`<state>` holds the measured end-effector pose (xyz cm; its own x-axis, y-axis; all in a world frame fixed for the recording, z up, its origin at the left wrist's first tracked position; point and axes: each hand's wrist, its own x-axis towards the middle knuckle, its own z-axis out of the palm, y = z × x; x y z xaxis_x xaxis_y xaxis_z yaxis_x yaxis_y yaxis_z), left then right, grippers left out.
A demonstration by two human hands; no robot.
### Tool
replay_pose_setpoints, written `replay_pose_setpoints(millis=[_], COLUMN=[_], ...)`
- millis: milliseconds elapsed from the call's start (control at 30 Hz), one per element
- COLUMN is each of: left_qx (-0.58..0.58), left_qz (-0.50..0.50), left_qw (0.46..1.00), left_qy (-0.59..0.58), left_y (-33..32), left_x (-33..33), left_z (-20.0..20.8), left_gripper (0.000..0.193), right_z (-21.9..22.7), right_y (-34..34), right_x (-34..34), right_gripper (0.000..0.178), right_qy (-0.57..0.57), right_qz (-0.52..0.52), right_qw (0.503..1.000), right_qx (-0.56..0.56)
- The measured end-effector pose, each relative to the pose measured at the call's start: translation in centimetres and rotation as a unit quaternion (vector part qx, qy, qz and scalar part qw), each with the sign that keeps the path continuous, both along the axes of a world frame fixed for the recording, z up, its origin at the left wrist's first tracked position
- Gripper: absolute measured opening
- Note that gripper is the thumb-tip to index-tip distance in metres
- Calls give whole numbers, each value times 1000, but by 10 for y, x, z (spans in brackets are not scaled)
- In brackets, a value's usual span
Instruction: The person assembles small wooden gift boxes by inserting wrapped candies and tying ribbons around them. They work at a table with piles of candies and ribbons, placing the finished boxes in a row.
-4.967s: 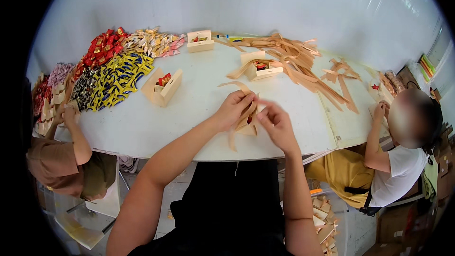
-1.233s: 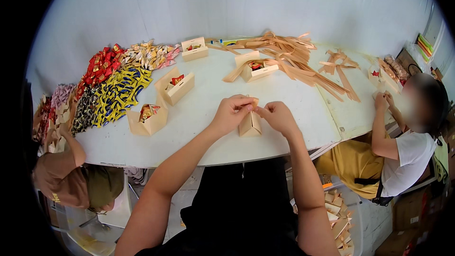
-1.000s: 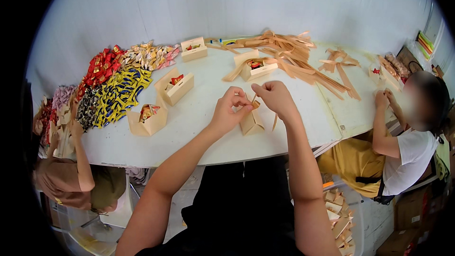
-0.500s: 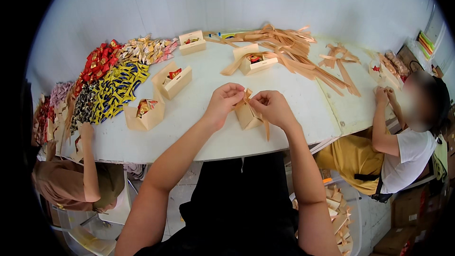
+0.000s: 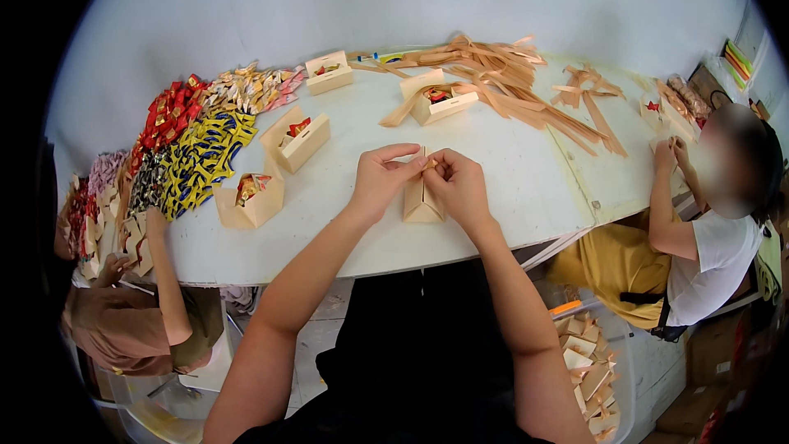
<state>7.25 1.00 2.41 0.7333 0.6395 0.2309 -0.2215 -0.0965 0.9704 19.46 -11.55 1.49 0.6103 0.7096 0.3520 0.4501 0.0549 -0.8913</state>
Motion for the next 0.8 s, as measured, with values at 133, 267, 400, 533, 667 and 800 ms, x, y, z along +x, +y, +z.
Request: replay_pose_setpoints(millis=[133, 267, 400, 533, 667, 800], left_qx=[-36, -59, -100, -98, -40, 48], left_qz=[-85, -61, -55, 89, 9, -25], left_qw=[995, 995, 991, 990, 998, 996], left_qy=[31, 61, 65, 44, 46, 74], left_y=[6, 6, 3, 11, 5, 0], left_x=[-3, 1, 4, 17, 30, 20], left_z=[-1, -4, -5, -17, -36, -31], left_gripper=[26, 21, 18, 20, 25, 22], right_z=[-4, -3, -7, -22, -35, -20], right_y=[4, -1, -12, -18, -42, -144], right_x=[-14, -19, -12, -7, -12, 12], right_gripper=[10, 16, 15, 13, 12, 14], right_qy=[-15, 70, 120, 139, 106, 6], right_qz=[-58, -37, 4, -44, -81, -156], right_qw=[998, 992, 988, 977, 968, 965], right_qx=[7, 97, 100, 155, 215, 210])
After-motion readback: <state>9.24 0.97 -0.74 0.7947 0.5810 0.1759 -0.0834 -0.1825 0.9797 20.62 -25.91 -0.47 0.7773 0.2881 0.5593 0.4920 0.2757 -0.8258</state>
